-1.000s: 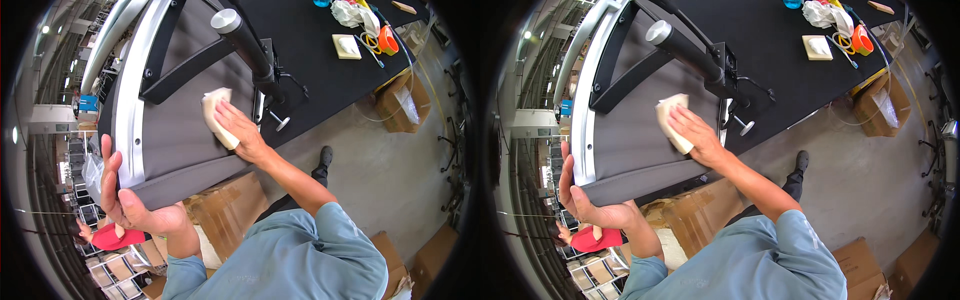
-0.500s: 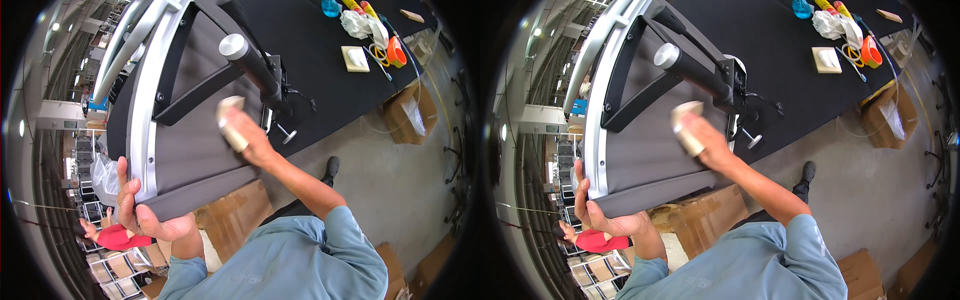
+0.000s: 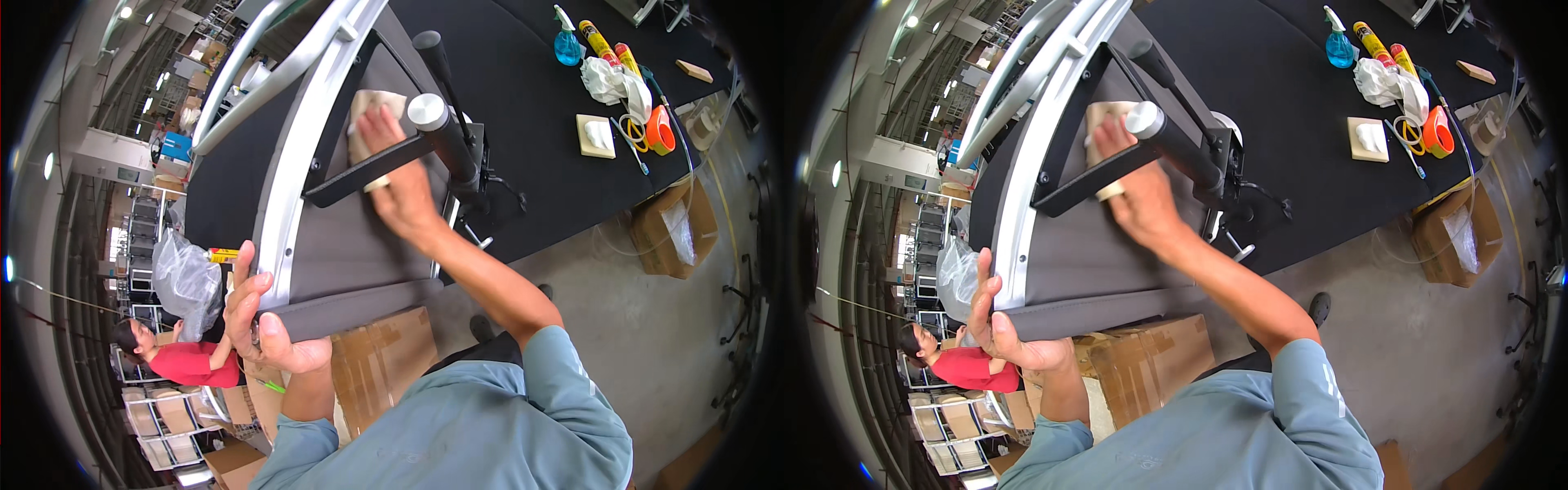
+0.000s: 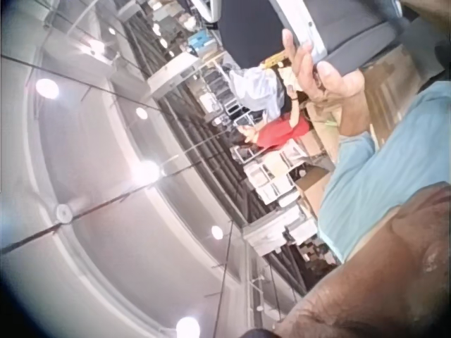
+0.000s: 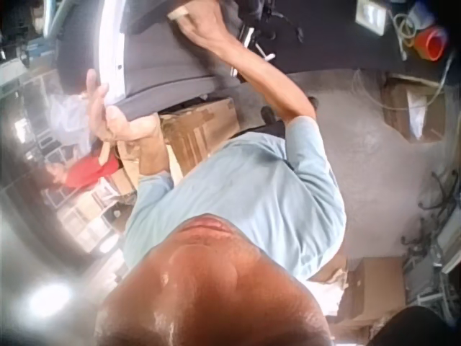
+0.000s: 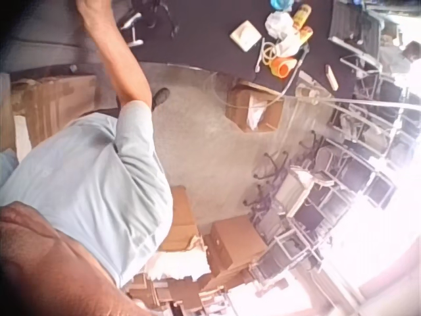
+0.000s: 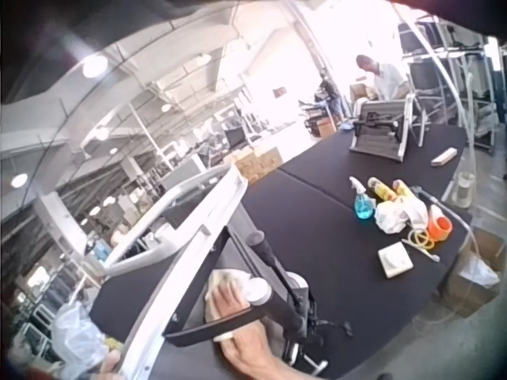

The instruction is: Cleaning and dusting an office chair using an air duster and sponges.

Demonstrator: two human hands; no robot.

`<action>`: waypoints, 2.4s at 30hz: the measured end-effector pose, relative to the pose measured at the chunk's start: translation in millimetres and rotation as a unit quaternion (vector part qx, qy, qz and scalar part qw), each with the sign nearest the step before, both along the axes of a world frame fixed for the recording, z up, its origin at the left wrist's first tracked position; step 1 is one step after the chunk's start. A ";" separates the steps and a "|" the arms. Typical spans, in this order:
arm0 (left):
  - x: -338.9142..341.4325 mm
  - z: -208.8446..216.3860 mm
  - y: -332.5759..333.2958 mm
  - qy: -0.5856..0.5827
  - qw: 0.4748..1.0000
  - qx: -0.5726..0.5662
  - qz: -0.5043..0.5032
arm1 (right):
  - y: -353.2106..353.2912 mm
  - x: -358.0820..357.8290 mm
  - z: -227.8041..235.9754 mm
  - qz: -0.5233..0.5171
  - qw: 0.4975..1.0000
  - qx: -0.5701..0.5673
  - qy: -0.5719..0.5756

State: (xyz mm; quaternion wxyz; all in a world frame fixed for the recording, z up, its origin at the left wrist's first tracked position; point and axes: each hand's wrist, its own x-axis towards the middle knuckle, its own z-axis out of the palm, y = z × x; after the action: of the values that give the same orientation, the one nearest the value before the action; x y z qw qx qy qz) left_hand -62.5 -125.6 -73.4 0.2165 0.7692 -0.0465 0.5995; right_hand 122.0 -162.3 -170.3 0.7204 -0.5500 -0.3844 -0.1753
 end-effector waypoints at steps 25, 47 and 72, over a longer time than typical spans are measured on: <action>-1.7 -7.7 -5.1 -0.016 0.995 -0.086 -0.051 | -63.0 -79.0 -39.3 0.302 0.948 0.026 -0.100; 5.9 -2.2 -11.9 -0.034 0.994 -0.100 -0.005 | -60.5 -116.8 -6.6 0.211 0.977 0.007 0.011; 13.1 -7.2 -7.7 -0.068 0.995 -0.073 -0.023 | -13.2 -31.8 24.7 0.028 0.999 0.028 0.010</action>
State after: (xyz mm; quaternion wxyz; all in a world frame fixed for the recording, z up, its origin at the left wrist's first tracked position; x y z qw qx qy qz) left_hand -49.4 -133.3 -80.6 0.2826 0.7073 -0.0348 0.6470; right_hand 90.2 -175.4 -145.6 0.7437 -0.5207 -0.3873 -0.1604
